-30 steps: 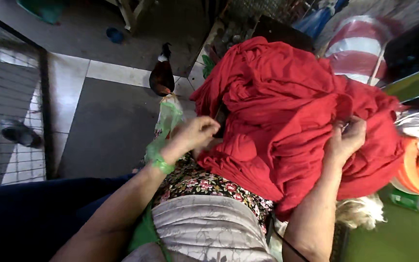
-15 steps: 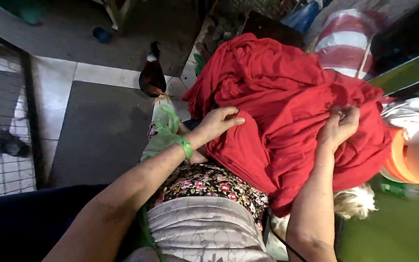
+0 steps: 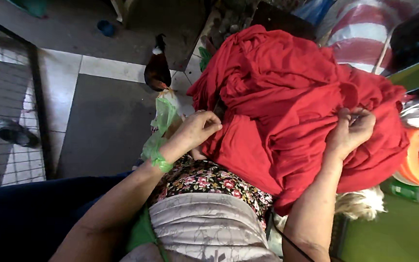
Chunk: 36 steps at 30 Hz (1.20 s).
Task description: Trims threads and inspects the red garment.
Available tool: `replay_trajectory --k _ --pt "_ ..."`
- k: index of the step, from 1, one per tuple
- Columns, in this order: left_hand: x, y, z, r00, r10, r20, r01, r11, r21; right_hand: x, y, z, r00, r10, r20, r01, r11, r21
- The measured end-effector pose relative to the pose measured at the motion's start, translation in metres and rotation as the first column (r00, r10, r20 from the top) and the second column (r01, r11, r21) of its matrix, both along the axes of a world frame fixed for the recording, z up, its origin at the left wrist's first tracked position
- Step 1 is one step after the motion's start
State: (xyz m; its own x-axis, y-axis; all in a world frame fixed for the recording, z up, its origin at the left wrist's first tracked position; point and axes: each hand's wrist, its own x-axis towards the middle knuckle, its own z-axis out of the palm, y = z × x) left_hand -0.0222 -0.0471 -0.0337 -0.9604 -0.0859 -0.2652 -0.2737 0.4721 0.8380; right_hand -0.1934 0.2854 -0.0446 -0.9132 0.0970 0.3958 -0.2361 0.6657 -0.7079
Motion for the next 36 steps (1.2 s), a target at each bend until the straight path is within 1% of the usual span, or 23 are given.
replay_trajectory --k 2,4,6,7,10,12,14,16,19,21,23,25,26,28,30,32,36 --pt "0.007 -0.001 0.002 0.995 -0.086 0.053 0.087 0.996 -0.017 -0.005 0.001 -0.002 0.999 -0.009 -0.048 0.008 1.0 -0.008" --pt "0.011 0.004 0.001 0.971 -0.154 0.183 0.146 0.988 0.053 -0.005 0.001 -0.001 0.998 -0.011 -0.054 0.011 1.0 -0.005" --pt "0.014 0.01 -0.005 0.948 -0.169 0.27 0.131 0.98 0.152 -0.005 0.001 -0.001 0.999 -0.002 -0.047 0.0 1.0 -0.023" --pt "0.016 0.012 -0.006 0.948 -0.171 0.267 0.126 0.976 0.175 -0.005 0.001 -0.002 0.999 0.005 -0.052 -0.006 0.999 -0.035" --pt "0.023 0.013 -0.008 0.952 -0.221 0.211 0.177 0.962 0.207 -0.005 0.0 -0.003 0.998 -0.006 -0.067 0.004 0.999 -0.033" --pt "0.026 0.014 -0.01 0.955 -0.237 0.179 0.179 0.94 0.291 -0.004 -0.001 -0.001 0.998 -0.016 -0.053 0.014 0.999 -0.036" --pt "0.03 0.015 -0.009 0.965 -0.208 0.159 0.134 0.914 0.384 -0.006 -0.001 -0.003 0.998 -0.015 -0.061 0.011 0.998 -0.063" --pt "0.032 0.017 -0.009 0.975 -0.165 0.152 0.067 0.86 0.506 -0.008 -0.001 -0.005 0.998 -0.002 -0.062 -0.003 0.996 -0.092" --pt "0.033 0.02 -0.007 0.985 -0.095 0.145 -0.027 0.745 0.667 -0.002 -0.001 -0.002 0.997 0.004 -0.074 -0.014 0.99 -0.138" --pt "0.033 0.022 -0.004 0.99 -0.055 0.132 -0.054 0.711 0.701 0.018 0.0 0.013 0.993 0.051 -0.105 -0.067 0.985 -0.158" --pt "0.033 0.024 0.0 0.993 -0.034 0.112 -0.055 0.712 0.7 0.048 -0.004 0.033 0.982 0.139 -0.124 -0.159 0.973 -0.165" --pt "0.033 0.026 0.002 0.995 -0.031 0.091 -0.042 0.713 0.7 0.086 -0.02 0.05 0.955 0.286 -0.075 -0.295 0.937 -0.185" --pt "0.033 0.026 0.003 0.996 -0.03 0.083 -0.037 0.716 0.697 0.106 -0.031 0.054 0.926 0.377 -0.004 -0.369 0.906 -0.205" --pt "0.03 0.027 0.007 0.996 -0.03 0.08 -0.033 0.728 0.684 0.138 -0.053 0.048 0.827 0.542 0.148 -0.493 0.827 -0.272" --pt "0.029 0.028 0.009 0.998 -0.027 0.063 -0.022 0.741 0.671 0.156 -0.067 0.03 0.742 0.632 0.224 -0.562 0.768 -0.308" --pt "0.03 0.03 0.009 0.999 -0.016 0.042 -0.016 0.738 0.674 0.162 -0.072 0.016 0.691 0.674 0.262 -0.601 0.737 -0.31" --pt "0.03 0.032 0.008 1.0 -0.002 0.023 -0.015 0.719 0.694 0.159 -0.07 0.007 0.633 0.724 0.273 -0.637 0.688 -0.348"
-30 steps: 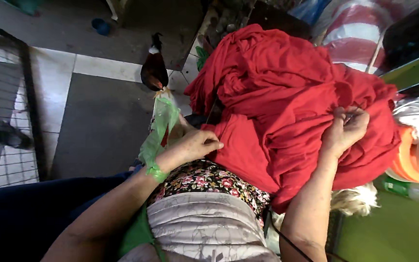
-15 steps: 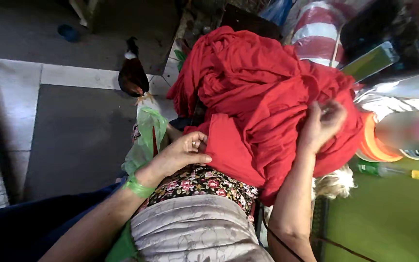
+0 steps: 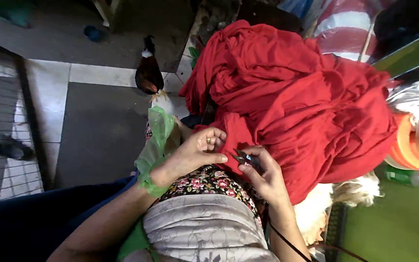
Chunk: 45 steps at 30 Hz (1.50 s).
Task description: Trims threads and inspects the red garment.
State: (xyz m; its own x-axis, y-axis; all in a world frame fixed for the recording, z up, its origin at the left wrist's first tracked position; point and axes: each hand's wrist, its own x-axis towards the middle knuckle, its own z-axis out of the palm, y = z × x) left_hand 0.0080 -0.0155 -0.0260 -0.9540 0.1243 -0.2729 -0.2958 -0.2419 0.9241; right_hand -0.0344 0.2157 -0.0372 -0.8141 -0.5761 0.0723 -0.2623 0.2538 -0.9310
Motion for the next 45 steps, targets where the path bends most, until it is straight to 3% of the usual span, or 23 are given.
replay_trajectory --k 10,28,35,38,42,45 --pt "0.001 0.004 0.01 0.998 0.002 -0.066 -0.012 0.99 -0.143 -0.005 -0.004 0.002 0.998 0.06 -0.031 -0.06 0.998 -0.002" --pt "0.001 0.004 0.009 0.997 -0.006 -0.071 -0.009 0.977 -0.213 -0.006 -0.014 0.002 0.983 0.051 -0.178 -0.047 0.999 0.025" --pt "0.001 0.003 0.002 0.995 0.004 -0.101 -0.018 0.992 -0.129 -0.006 -0.008 0.0 0.991 -0.081 0.109 0.097 0.983 -0.153" --pt "0.0 0.004 0.003 0.994 0.012 -0.112 -0.025 0.993 -0.119 -0.002 -0.011 0.002 0.998 -0.065 0.011 0.066 0.983 -0.174" --pt "-0.002 0.005 0.004 0.992 0.048 -0.116 -0.059 0.994 -0.094 -0.003 -0.02 0.009 0.976 0.004 -0.218 -0.008 1.0 -0.018" --pt "-0.001 0.003 0.003 0.994 0.069 -0.087 -0.074 0.996 -0.049 -0.012 -0.015 0.014 0.964 -0.005 -0.266 0.0 1.0 -0.021"
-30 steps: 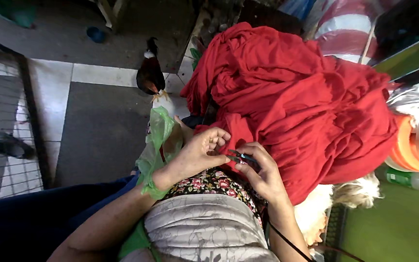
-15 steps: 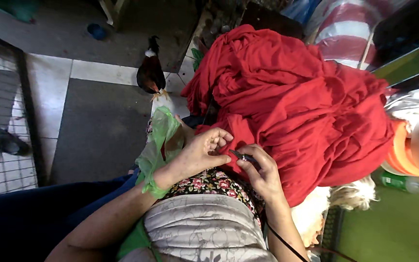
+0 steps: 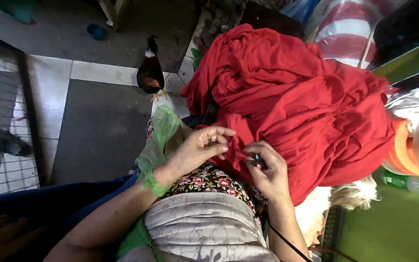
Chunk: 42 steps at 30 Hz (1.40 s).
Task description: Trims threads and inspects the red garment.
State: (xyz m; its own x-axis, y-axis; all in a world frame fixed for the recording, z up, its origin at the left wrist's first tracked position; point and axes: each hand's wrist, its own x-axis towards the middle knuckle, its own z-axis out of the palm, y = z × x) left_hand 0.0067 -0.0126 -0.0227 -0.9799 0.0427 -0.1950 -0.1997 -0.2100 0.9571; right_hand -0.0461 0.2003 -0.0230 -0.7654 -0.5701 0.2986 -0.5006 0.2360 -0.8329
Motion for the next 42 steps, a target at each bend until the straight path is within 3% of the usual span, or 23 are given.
replay_trajectory --k 3,7,10,13,15,19,23,27,30,33,36,42 --pt "0.001 -0.002 0.001 1.0 0.006 -0.012 -0.006 1.0 -0.023 -0.009 0.016 0.007 0.994 -0.108 0.005 0.108 0.99 -0.092" --pt "0.002 -0.003 0.001 0.999 -0.003 -0.038 0.001 0.999 -0.032 -0.029 0.052 0.024 0.903 -0.43 -0.013 0.42 0.888 -0.187" --pt "0.002 -0.003 0.001 0.999 0.005 -0.033 -0.005 1.0 -0.024 -0.05 0.072 0.008 0.769 -0.625 -0.133 0.63 0.777 -0.01" --pt "0.002 -0.004 0.0 1.0 0.003 -0.029 -0.004 0.999 -0.034 -0.063 0.077 -0.015 0.718 -0.681 -0.143 0.695 0.687 0.213" --pt "0.004 -0.005 -0.002 0.999 -0.011 -0.035 0.009 0.998 -0.069 -0.062 0.073 -0.012 0.703 -0.703 -0.103 0.707 0.677 0.203" --pt "0.005 -0.004 -0.003 0.999 -0.052 -0.013 0.051 0.994 -0.101 -0.055 0.073 -0.007 0.736 -0.669 -0.104 0.677 0.724 0.133" --pt "0.003 -0.003 -0.004 0.997 -0.057 0.044 0.061 0.994 -0.092 -0.039 0.079 0.014 0.768 -0.634 -0.097 0.636 0.733 0.243" --pt "0.002 -0.002 -0.003 0.995 -0.087 0.054 0.093 0.988 -0.121 -0.018 0.068 0.037 0.798 -0.551 -0.244 0.582 0.81 0.076" --pt "0.002 -0.002 -0.002 0.996 -0.071 0.048 0.076 0.99 -0.119 0.007 0.041 0.04 0.957 -0.289 -0.026 0.289 0.957 0.029" --pt "0.002 -0.001 -0.002 0.998 -0.023 0.052 0.026 0.998 -0.053 0.018 0.017 0.011 0.987 -0.083 0.139 0.075 0.995 0.065" --pt "0.004 -0.001 -0.003 0.998 -0.001 0.055 -0.001 1.0 0.025 0.015 0.009 -0.008 0.981 -0.049 0.19 0.035 0.996 0.077" --pt "0.003 0.002 -0.005 0.998 0.007 0.066 -0.013 0.996 0.086 0.012 0.01 -0.011 0.98 -0.043 0.196 0.032 0.998 0.062"
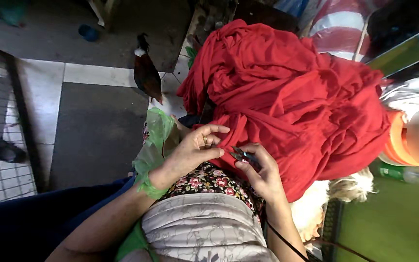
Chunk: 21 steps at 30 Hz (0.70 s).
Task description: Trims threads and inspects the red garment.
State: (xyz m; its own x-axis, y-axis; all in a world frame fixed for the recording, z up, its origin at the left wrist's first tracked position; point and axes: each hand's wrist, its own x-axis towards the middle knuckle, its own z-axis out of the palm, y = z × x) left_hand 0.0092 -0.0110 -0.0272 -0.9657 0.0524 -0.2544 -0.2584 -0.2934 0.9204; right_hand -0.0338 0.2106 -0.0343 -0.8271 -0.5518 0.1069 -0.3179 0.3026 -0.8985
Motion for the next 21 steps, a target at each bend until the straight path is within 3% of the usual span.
replay_trajectory --k 21 --pt "-0.0009 0.0016 0.001 0.999 -0.007 0.034 0.008 1.0 -0.03 -0.0008 -0.0087 -0.007 0.999 0.023 -0.036 -0.023 1.0 -0.014"
